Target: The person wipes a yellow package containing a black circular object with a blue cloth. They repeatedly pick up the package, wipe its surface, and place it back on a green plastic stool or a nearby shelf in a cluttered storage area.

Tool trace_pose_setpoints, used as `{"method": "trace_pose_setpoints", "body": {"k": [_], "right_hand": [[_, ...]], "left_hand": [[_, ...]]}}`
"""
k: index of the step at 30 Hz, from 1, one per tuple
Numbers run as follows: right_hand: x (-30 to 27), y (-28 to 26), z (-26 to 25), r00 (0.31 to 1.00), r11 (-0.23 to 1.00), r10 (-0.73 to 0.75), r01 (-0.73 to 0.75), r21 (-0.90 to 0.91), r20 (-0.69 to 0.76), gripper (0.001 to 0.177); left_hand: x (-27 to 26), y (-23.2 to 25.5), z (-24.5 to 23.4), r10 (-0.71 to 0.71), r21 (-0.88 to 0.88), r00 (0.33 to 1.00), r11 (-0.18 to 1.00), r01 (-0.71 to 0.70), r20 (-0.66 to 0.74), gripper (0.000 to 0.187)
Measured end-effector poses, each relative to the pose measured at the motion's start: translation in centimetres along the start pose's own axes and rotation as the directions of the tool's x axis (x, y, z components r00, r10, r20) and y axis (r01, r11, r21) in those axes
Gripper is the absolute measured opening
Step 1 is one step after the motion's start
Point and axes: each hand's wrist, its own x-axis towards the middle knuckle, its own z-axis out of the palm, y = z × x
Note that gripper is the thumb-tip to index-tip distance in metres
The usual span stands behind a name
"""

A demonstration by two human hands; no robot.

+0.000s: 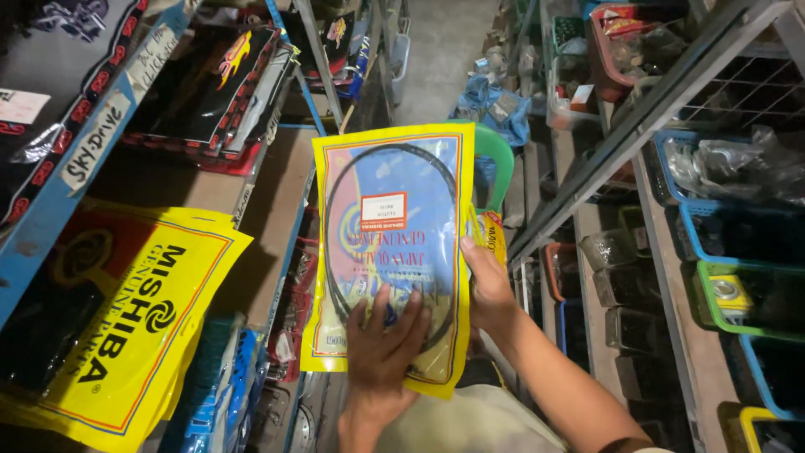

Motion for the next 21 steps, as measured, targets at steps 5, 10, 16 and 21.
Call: {"method": "trace_pose_setpoints", "body": {"k": [5,10,16,21], "right_hand": [[-0.2,-0.8,0.1,0.995,0.978,-0.030,0.009,-0.210,-0.095,0.038],[0.1,-0.3,-3.6,0.966,0.852,-0.145,0.012,-0.523,-0.215,0.040],[-1.5,-0.6,-5.2,0.960,0.851,-0.193,0.060,-0.522,-0.204,0.042],[-2.4,-0.7,-3.3,0.917,0.875,-0.302,0.158,-0.458,-0.260,0.038]], "left_hand": [[-1.1,0.9,1.6,-0.061,0.063,0.989,0.997,0.053,0.134,0.071],[0.2,1.8,-2.1,-0.109,-0.220,0.917,0.954,0.205,0.384,0.092],[0.5,-2.0,-2.5,-0.489,-0.218,0.854,0.866,0.451,-0.178,0.064],[-1.0,-5.7,1.3,-0.834,-0.530,0.549,0.445,0.722,0.047,0.033]]}}
